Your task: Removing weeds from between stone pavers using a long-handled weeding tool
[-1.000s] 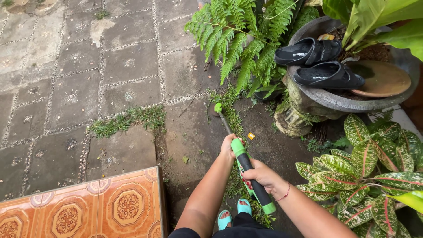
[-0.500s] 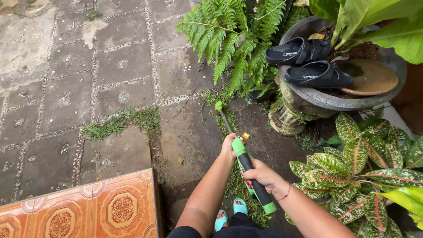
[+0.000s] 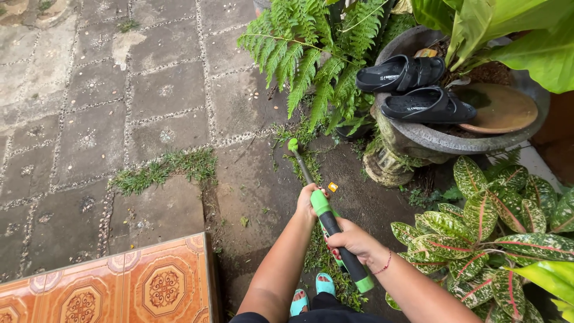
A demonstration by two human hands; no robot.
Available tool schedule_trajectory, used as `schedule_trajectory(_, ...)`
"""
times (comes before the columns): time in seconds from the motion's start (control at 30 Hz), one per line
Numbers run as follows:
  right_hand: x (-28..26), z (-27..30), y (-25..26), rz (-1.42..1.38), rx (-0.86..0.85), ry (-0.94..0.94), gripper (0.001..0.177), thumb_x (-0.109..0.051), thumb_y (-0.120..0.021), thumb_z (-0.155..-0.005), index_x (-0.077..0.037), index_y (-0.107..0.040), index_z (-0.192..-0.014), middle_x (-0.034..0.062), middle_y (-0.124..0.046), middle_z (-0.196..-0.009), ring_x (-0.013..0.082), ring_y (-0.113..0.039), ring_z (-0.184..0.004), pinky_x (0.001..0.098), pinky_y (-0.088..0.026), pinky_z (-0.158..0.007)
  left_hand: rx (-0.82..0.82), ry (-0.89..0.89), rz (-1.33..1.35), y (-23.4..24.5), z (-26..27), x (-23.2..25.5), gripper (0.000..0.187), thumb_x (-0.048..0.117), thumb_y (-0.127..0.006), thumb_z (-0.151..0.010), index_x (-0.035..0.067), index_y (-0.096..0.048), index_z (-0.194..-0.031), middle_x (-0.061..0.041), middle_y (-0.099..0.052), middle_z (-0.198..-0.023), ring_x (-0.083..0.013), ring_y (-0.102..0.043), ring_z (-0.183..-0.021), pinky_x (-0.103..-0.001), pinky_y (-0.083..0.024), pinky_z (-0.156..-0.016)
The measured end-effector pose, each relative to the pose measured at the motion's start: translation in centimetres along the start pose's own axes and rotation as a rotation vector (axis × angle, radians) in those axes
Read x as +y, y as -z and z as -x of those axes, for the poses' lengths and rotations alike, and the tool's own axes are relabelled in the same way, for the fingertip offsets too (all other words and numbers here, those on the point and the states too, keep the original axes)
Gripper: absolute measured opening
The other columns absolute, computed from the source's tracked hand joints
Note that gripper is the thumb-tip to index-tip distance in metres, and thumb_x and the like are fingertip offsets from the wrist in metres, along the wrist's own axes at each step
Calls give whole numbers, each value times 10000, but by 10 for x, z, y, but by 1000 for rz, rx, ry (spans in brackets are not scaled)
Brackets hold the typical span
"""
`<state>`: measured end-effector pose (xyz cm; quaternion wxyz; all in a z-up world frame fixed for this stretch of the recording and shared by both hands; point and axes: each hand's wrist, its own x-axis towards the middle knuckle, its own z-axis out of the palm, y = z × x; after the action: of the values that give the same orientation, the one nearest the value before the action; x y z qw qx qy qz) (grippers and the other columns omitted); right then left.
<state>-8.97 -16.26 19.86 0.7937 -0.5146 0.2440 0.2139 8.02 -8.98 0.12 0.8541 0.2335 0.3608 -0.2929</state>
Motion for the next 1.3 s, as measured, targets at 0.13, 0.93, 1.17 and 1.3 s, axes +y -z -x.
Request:
schedule_trajectory(0.13,-8,0,-6,-5,-16,-6,423,164,-608,-647,75,-604,-1061,146,-510,-609,188,-560,-397,336,-494,-362,-4,-12,-1,5,-10,7,167,-125,-505,-666,-15,-525,-790,-76,-516,-647,-223,-671,-537,-407,-610,-558)
schedule_trajectory(0.93,-26,-1,11,10,12,-12,407,150,-612,-657,67,-592,-1055,165,-524,-592,184,-551,-395,339,-492,-365,4,-10,-17,-9,-35,-11,170,-125,-512,-675,-26,-546,-809,-101,-568,-657,-242,-696,-538,-429,-636,-553)
schedule_trajectory(1.17,-22,-9,22,15,11,-5,421,157,-609,-652,69,-593,-1064,160,-517,-591,188,-557,-392,346,-497,-364,11,-17,-32,-14,-41,-15,163,-119,-514,-681,-30,-552,-812,-102,-574,-650,-244,-705,-534,-430,-645,-561)
schedule_trajectory(1.3,-30,-5,19,14,11,-8,416,151,-602,-648,77,-593,-1058,155,-520,-600,182,-553,-396,335,-489,-364,11,18,-3,-15,-41,-15,158,-113,-509,-673,-26,-542,-800,-98,-566,-637,-246,-700,-550,-435,-641,-549)
